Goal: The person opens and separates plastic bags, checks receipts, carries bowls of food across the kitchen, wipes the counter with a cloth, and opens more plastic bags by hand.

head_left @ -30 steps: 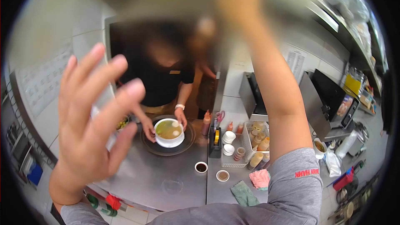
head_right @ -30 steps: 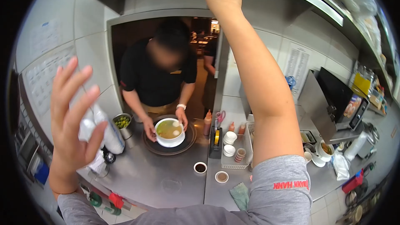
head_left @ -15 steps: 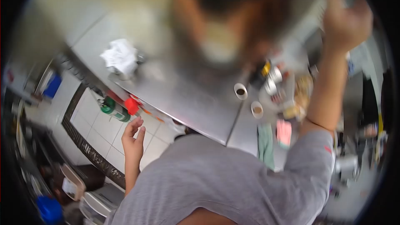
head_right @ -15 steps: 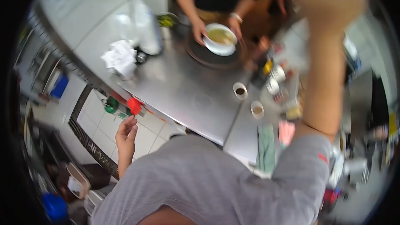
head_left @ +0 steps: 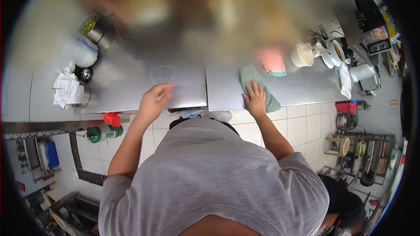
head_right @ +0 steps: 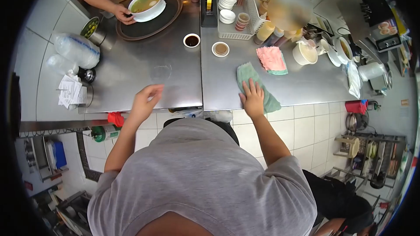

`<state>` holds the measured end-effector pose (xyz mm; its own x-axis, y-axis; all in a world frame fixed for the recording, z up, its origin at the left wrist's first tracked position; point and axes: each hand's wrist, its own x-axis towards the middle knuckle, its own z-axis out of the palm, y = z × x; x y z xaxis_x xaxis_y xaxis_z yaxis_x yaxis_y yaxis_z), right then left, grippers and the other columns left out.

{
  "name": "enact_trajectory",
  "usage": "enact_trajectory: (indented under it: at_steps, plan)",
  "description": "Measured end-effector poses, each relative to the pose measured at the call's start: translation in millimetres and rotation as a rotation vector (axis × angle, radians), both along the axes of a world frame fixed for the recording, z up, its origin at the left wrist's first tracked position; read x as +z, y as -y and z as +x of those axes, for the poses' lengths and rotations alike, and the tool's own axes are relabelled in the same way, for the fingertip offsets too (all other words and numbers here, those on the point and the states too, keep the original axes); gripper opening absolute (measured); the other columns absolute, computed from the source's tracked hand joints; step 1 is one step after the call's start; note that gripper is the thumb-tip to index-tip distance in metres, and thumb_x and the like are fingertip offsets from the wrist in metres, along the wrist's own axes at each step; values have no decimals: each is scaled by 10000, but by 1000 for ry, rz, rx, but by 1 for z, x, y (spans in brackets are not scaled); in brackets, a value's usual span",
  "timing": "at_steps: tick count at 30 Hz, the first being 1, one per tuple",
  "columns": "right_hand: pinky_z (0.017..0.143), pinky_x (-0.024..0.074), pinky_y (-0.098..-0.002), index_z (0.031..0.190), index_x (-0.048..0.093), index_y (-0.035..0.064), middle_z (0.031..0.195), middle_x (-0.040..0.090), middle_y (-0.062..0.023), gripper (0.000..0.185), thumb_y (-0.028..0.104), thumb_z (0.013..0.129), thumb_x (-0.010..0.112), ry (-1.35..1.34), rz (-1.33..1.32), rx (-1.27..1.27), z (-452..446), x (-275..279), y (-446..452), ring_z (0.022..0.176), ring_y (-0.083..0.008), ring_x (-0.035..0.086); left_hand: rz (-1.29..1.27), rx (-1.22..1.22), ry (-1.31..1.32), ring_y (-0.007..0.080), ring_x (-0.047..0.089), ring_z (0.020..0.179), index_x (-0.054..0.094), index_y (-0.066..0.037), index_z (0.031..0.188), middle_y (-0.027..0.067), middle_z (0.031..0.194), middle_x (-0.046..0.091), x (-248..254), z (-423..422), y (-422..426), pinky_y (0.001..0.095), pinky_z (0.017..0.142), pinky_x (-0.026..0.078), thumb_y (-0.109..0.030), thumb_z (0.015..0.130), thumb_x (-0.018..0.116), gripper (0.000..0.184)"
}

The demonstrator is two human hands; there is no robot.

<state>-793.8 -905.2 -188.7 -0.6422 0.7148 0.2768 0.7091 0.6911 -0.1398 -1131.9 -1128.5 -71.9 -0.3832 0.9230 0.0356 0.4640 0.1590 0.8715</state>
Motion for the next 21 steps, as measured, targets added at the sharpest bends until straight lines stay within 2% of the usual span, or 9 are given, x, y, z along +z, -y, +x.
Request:
enact_trajectory:
  at_steps: [2, 4, 6, 7, 9, 11, 13, 19, 21]
  plan:
    - [981, 338, -488, 1283, 525, 179, 1415, 388, -97, 468, 242, 830, 622, 85, -215, 132, 2, 15, 9, 1205, -374, 406, 23, -29, 7, 227, 625, 935, 614, -47, 1112, 132, 1050, 640, -4, 26, -36, 319, 836, 482, -97, 850, 602, 267]
    - [970, 357, -463, 1282, 528, 229, 1424, 384, -62, 467, 227, 827, 631, 191, -319, 475, -2, 20, 8, 1173, -339, 436, -4, -70, 75, 231, 624, 936, 612, -51, 1115, 134, 1049, 638, 3, 62, -55, 325, 829, 486, -93, 850, 598, 269]
    - [1025, 313, -469, 1333, 472, 217, 1440, 359, -72, 527, 271, 831, 624, 215, -428, 657, -23, 31, 1, 1238, -338, 390, 44, -119, 99, 233, 624, 944, 604, -52, 1130, 135, 1042, 636, -5, 89, -68, 327, 821, 491, -103, 852, 606, 283]
    - [1025, 313, -469, 1333, 472, 217, 1440, 359, -72, 527, 271, 831, 624, 217, -428, 698, -42, 28, -4, 1238, -338, 390, 46, -84, 145, 233, 624, 940, 602, -52, 1131, 131, 1037, 636, -4, 101, -68, 323, 819, 490, -108, 852, 609, 285]
    - [1092, 225, -471, 1389, 384, 146, 1472, 293, -122, 620, 342, 843, 600, 156, -200, 793, -93, 21, -7, 1334, -344, 282, 35, -23, 189, 233, 625, 935, 601, -51, 1132, 128, 1032, 637, -3, 121, -56, 320, 818, 490, -112, 852, 613, 287]
    - [1127, 136, -471, 1419, 295, 54, 1502, 193, -181, 710, 408, 862, 557, 136, -271, 799, -151, 7, -2, 1398, -345, 142, 12, 108, 156, 223, 625, 921, 610, -51, 1122, 126, 1015, 638, -3, 129, -39, 305, 816, 485, -89, 847, 617, 278]
    - [1132, 116, -464, 1430, 250, 18, 1513, 130, -207, 744, 449, 884, 512, 129, -292, 700, -215, -8, 12, 1409, -340, 98, -44, 233, 151, 219, 626, 920, 616, -47, 1115, 125, 1008, 639, -3, 130, -11, 302, 818, 484, -78, 847, 617, 269]
    - [1142, 74, -447, 1443, 211, 14, 1521, 101, -205, 706, 458, 933, 415, 127, -515, 736, -365, 5, 46, 1410, -346, 80, -98, 626, 307, 179, 623, 927, 623, -4, 1092, 111, 1022, 654, -8, 123, 75, 298, 842, 482, -42, 870, 603, 226]
    - [1145, 116, -413, 1435, 273, 71, 1521, 156, -164, 561, 312, 948, 414, 232, -479, 899, -376, 3, 87, 1407, -310, 136, -108, 658, 342, 172, 624, 924, 624, -1, 1088, 106, 1027, 657, -4, 110, 92, 296, 843, 482, -39, 870, 602, 222]
